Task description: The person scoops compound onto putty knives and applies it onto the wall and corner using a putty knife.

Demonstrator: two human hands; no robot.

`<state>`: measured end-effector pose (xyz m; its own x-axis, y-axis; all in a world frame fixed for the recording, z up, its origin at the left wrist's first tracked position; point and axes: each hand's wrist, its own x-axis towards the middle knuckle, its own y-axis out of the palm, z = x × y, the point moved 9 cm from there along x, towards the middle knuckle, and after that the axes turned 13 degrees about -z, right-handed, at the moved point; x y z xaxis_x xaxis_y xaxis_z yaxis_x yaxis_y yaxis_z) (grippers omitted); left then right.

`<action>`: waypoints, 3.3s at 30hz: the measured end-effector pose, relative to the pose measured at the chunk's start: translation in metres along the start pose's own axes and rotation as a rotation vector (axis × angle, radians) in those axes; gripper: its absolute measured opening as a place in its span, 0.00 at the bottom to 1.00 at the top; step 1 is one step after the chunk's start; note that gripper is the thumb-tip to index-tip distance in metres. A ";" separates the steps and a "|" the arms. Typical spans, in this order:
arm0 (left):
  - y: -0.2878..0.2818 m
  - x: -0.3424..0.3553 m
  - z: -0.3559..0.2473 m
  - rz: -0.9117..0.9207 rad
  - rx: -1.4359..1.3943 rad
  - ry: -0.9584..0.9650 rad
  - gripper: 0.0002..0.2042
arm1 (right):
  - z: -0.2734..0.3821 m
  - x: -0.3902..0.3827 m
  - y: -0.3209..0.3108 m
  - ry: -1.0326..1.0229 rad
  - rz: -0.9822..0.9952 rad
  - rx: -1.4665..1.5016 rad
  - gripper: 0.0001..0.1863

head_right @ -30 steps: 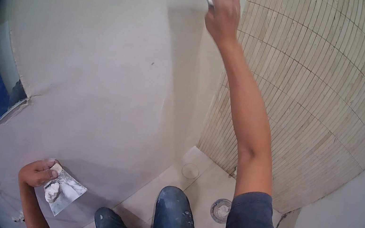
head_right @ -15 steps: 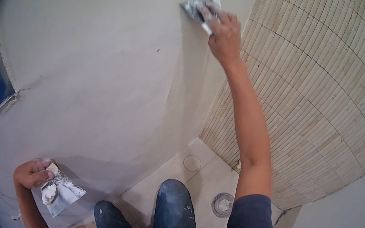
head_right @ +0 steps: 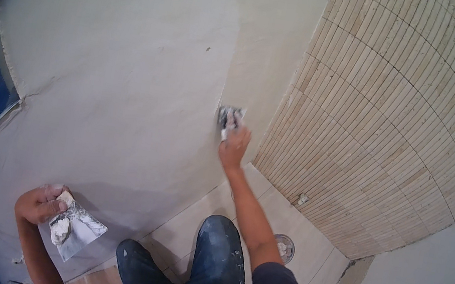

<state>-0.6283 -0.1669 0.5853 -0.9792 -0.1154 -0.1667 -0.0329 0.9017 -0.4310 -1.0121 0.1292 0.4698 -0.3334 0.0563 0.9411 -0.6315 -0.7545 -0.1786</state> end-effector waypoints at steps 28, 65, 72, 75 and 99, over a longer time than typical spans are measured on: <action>0.005 -0.004 -0.004 0.011 -0.119 0.041 0.13 | -0.098 0.200 0.071 1.179 -0.005 0.872 0.10; 0.004 -0.002 -0.005 0.009 -0.055 0.058 0.12 | -0.007 0.085 -0.016 -0.160 -0.017 -0.037 0.38; 0.003 -0.003 0.008 -0.018 -0.166 0.000 0.11 | 0.050 -0.117 0.012 0.346 0.223 -0.013 0.30; -0.004 -0.009 0.011 -0.051 -0.123 -0.003 0.11 | 0.080 -0.158 -0.011 0.391 0.200 0.180 0.26; 0.013 0.002 -0.012 0.121 -0.114 0.183 0.17 | 0.048 0.387 -0.005 0.554 -0.158 0.258 0.17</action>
<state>-0.6329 -0.1505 0.5900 -0.9970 0.0644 -0.0429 0.0746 0.9468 -0.3130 -1.1046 0.1233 0.8486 -0.6065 0.4583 0.6497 -0.5366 -0.8389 0.0910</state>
